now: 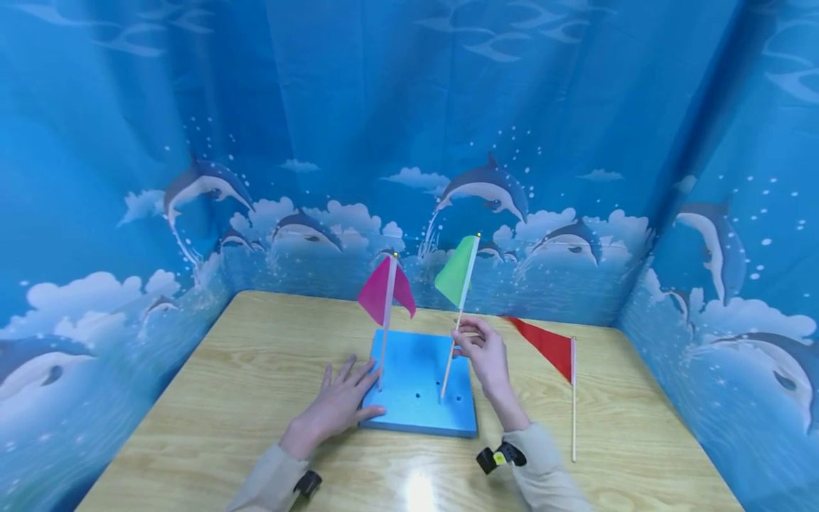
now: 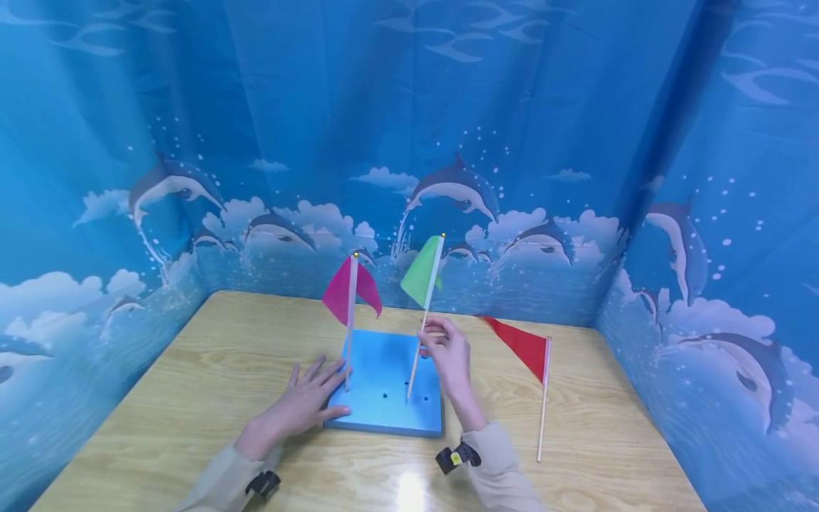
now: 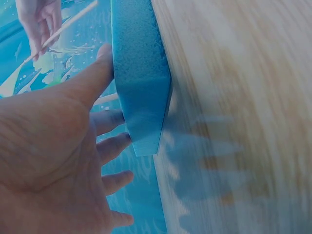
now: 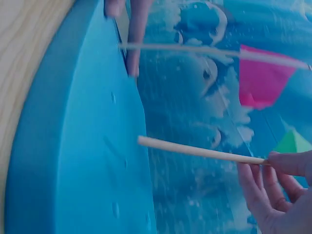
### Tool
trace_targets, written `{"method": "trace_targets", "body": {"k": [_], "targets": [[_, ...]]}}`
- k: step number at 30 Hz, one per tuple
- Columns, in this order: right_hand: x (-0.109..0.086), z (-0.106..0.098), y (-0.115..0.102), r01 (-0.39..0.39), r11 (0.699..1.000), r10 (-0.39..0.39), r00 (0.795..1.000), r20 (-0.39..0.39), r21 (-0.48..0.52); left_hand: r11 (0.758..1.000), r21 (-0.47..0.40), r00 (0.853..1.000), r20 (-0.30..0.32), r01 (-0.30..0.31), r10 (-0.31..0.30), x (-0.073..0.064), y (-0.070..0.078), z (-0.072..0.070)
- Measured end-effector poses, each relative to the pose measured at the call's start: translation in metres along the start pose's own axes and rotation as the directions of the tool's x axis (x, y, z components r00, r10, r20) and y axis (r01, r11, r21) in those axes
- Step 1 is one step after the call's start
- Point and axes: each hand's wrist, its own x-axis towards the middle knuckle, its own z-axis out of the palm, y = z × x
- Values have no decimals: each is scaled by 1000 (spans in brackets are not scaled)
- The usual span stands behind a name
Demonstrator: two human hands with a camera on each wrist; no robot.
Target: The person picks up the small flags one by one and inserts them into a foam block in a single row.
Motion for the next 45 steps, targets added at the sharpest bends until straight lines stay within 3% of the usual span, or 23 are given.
{"method": "trace_targets", "body": {"k": [5,12,31,38,42,45], "targets": [[-4,20,2,81,996,-82,997,12,45,1000,-5,1000,3,6,-5,0,1,0],[-11,36,7,145,989,-146,988,50,21,1000,13,1000,0,6,-6,1,0,0],[-20,43,19,131,991,-127,988,93,-36,1000,-5,1000,11,20,-20,0,3,-3],[-38,43,-15,160,985,-150,977,149,-60,1000,6,1000,-5,6,-6,0,2,-2],[-39,42,-11,156,985,-140,974,176,-77,1000,9,1000,0,13,-13,0,3,-2],[-35,42,3,153,985,-137,976,172,-81,1000,8,1000,1,15,-15,0,3,-2]]}}
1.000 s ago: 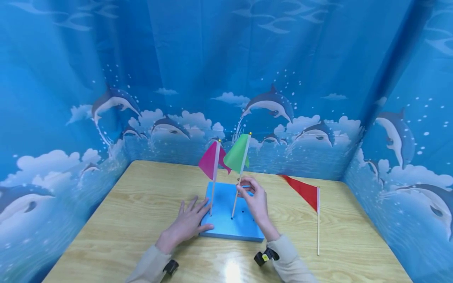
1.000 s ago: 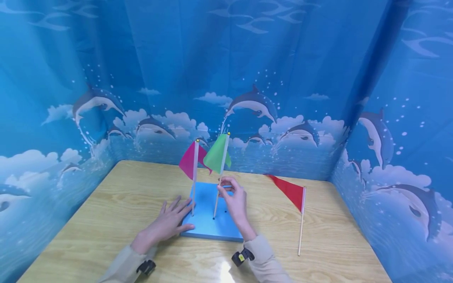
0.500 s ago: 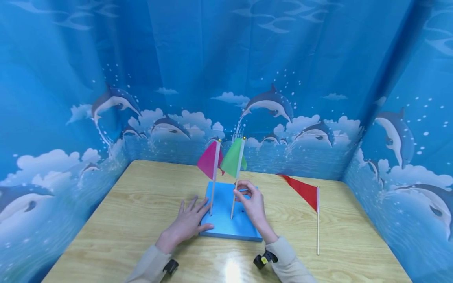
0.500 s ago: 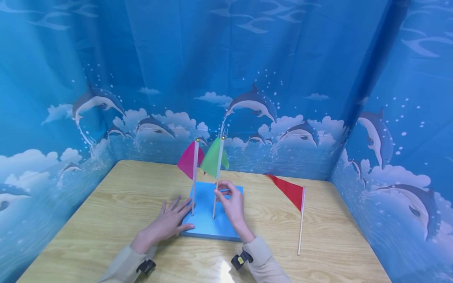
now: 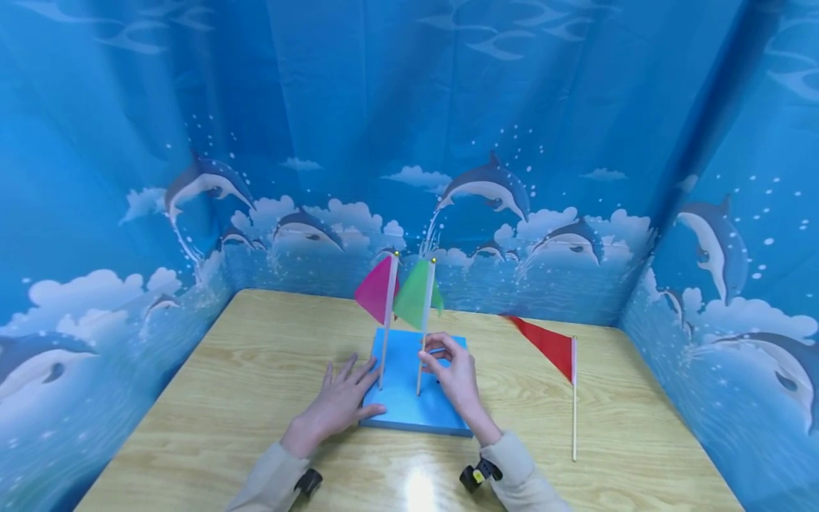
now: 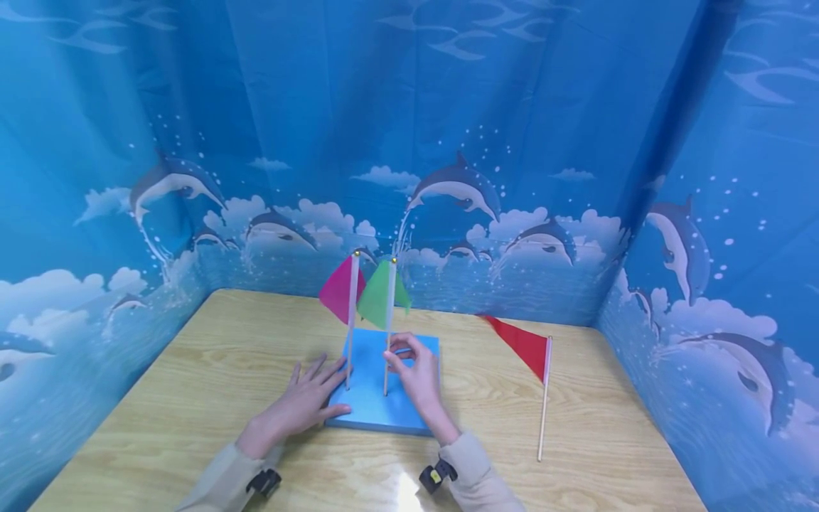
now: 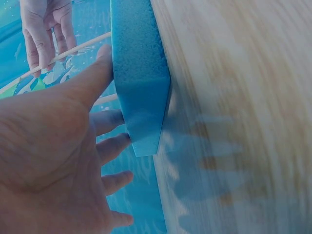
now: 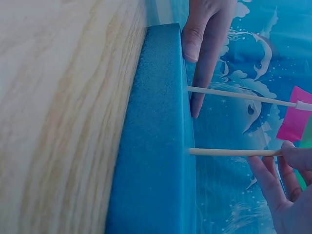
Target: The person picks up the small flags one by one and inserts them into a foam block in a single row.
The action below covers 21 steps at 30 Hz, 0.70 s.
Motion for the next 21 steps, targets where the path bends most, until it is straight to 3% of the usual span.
{"method": "trace_targets", "body": {"k": [6,15,21], "targets": [[5,1,21,-7,1000,7,1000,-22,-12,1000,1,1000,4,3,-3,0,0,0],[3,-4,20,-37,999,36,999,-15,-35,1000,10,1000,15,5,-5,1,0,1],[4,-11,19,-3,999,2,1000,-30,-47,1000,1,1000,4,-13,13,1,-1,3]]}}
